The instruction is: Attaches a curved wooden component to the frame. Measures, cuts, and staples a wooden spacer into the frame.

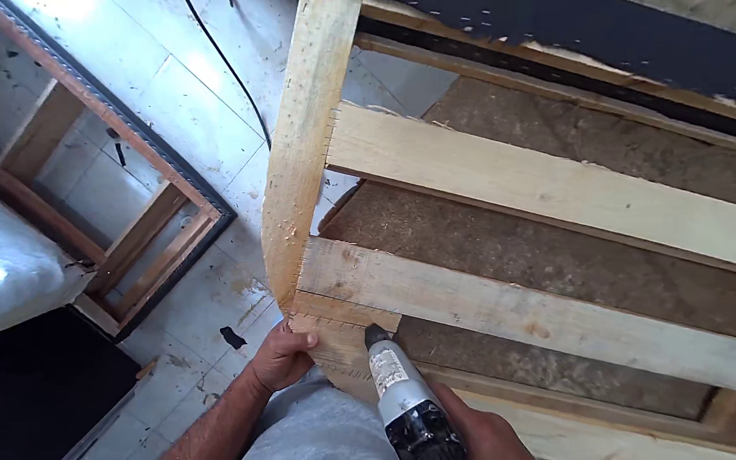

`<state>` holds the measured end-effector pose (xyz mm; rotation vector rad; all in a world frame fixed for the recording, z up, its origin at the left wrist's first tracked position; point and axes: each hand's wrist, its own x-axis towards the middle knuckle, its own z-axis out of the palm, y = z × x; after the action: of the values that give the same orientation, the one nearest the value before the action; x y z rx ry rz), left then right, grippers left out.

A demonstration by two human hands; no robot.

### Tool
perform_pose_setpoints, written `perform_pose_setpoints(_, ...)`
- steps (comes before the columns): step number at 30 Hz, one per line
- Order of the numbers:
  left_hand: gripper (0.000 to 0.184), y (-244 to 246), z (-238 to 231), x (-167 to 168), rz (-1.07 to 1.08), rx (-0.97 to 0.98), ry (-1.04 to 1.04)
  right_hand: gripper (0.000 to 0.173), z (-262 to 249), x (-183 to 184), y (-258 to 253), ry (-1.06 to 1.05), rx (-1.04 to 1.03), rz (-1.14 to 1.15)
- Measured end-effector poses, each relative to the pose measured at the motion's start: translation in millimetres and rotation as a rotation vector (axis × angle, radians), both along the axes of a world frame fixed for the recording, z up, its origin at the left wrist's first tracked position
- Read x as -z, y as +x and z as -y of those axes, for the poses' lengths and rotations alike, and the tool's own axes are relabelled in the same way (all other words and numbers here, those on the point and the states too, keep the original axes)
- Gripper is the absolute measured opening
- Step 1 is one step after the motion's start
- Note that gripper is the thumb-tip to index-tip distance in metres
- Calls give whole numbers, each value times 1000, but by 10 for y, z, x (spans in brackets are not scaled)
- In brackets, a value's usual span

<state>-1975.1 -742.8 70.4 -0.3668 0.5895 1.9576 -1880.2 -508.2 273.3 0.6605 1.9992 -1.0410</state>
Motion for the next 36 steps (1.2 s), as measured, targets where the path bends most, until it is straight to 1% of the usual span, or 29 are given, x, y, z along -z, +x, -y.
perform_pose_setpoints(3,30,-25,95,-4,-39,37,-21,47,182,-8,-212,-64,45,-107)
perform_pose_setpoints(6,28,-118,195,-89,-104,79,-49,48,403,45,-401,-97,51,-176)
perform_pose_setpoints(10,34,-236,349,-91,-147,120,22,46,644,236,-543,-76,95,-234)
perform_pose_setpoints(14,39,-331,479,1,-124,259,62,43,847,343,-562,-37,244,-176)
perform_pose_setpoints(16,41,-365,507,12,-145,352,67,38,936,356,-551,-29,323,-151)
perform_pose_setpoints(18,41,-375,525,22,-155,405,82,36,1027,366,-539,-10,369,-149)
perform_pose_setpoints(21,42,-420,538,42,-164,439,106,37,1162,382,-515,37,404,-160)
perform_pose_setpoints(25,40,-493,553,42,-161,476,153,40,1312,347,-537,85,453,-101)
perform_pose_setpoints(30,39,-573,555,4,-149,514,156,45,1436,323,-556,91,506,-93)
perform_pose_setpoints(36,38,-575,565,-16,-133,517,162,42,1508,341,-565,120,534,-90)
